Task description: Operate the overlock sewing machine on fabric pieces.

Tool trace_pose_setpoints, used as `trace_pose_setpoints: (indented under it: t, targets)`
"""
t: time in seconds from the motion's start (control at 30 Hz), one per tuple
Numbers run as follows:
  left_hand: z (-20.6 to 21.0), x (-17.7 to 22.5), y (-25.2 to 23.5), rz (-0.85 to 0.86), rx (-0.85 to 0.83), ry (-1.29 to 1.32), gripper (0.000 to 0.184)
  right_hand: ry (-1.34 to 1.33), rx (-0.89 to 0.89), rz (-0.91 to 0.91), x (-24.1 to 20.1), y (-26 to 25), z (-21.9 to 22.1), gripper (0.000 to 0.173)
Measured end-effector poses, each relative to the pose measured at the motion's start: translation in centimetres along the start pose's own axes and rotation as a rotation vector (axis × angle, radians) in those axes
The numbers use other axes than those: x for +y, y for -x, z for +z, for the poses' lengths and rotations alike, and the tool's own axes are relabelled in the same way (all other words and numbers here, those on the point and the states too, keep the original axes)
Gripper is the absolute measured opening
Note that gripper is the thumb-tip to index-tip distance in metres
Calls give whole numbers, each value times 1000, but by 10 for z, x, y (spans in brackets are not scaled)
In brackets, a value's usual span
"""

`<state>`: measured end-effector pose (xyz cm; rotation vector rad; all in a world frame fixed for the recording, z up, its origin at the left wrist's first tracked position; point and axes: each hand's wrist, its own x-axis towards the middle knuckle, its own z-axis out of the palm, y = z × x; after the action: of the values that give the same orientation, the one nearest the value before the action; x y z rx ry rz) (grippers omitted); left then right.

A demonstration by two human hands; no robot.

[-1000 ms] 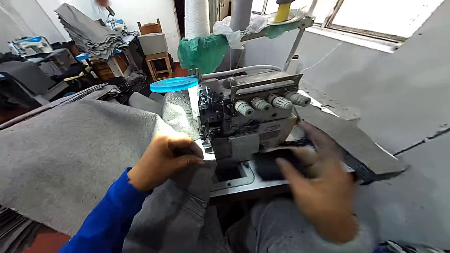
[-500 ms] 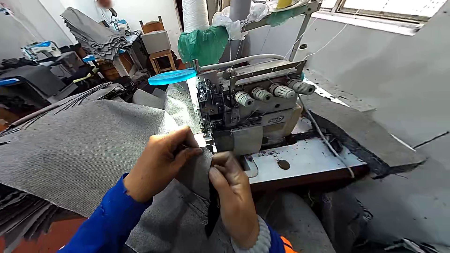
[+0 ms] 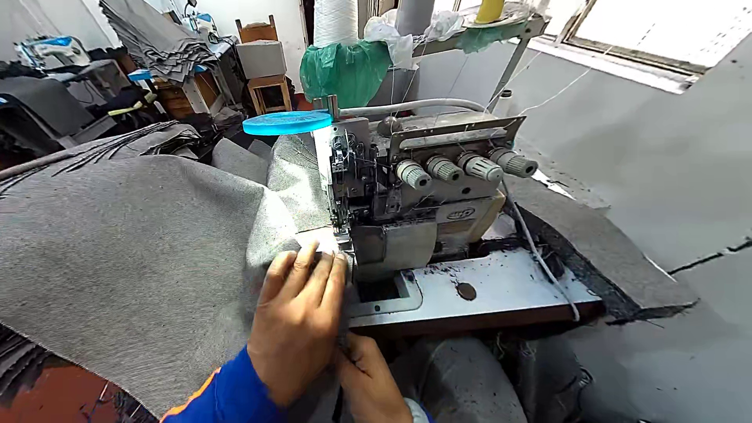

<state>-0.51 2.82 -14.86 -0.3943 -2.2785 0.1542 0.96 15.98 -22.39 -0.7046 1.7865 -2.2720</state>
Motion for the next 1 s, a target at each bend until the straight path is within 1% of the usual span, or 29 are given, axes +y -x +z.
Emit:
trace_pose_setpoints:
  t: [0.07, 0.13, 0.2, 0.27, 0.37, 0.4, 0.47, 0.53, 0.57, 0.6, 0.63, 0.67, 0.7, 0.77, 0.9, 0.97, 1.0]
  targets:
    - [5, 4, -1, -53, -69, 21, 28, 4, 16, -36, -8, -11, -9, 20]
    - [12, 0, -8, -110, -86, 91, 29, -22, 7, -73, -15, -23, -17, 21]
    - [13, -6, -16, -166, -122, 192, 30, -79, -4, -72, -22, -33, -21, 24]
    - [4, -9, -19, -172, -144, 302, 28, -87, -14, -52, -29, -38, -27, 29]
    - [-26, -4, -9, -100, -96, 406, 30, -56, -44, -37, -33, -36, -34, 31]
    - [-37, -1, -3, -74, -118, 436, 37, -46, -47, -37, -32, -34, -34, 31]
    - [-46, 7, 15, -11, -171, 479, 61, 8, -7, -76, -28, -28, -29, 32]
    - [-38, 7, 35, 87, -203, 415, 84, 89, 57, -145, -22, -27, -23, 31]
    - [-31, 3, 42, 131, -208, 357, 87, 123, 78, -169, -20, -28, -21, 30]
    - [-26, -1, 45, 167, -203, 310, 78, 146, 93, -178, -20, -28, -19, 30]
    - [-20, -7, 45, 195, -178, 280, 61, 150, 104, -169, -21, -28, -17, 30]
    - [-15, -12, 41, 222, -148, 278, 48, 136, 108, -141, -22, -28, -14, 29]
    - [-12, -17, 35, 249, -116, 296, 41, 114, 107, -113, -24, -28, -12, 28]
    - [-8, -27, 22, 286, -84, 360, 34, 65, 124, -90, -24, -30, -9, 31]
    - [-1, -41, 1, 256, -92, 449, 31, 143, 207, -76, -22, -46, -7, 36]
    - [5, -46, -3, 227, -89, 464, 31, 160, 175, -54, -25, -51, -7, 38]
    - [8, -46, -3, 214, -87, 472, 32, 172, 124, -47, -24, -50, -6, 39]
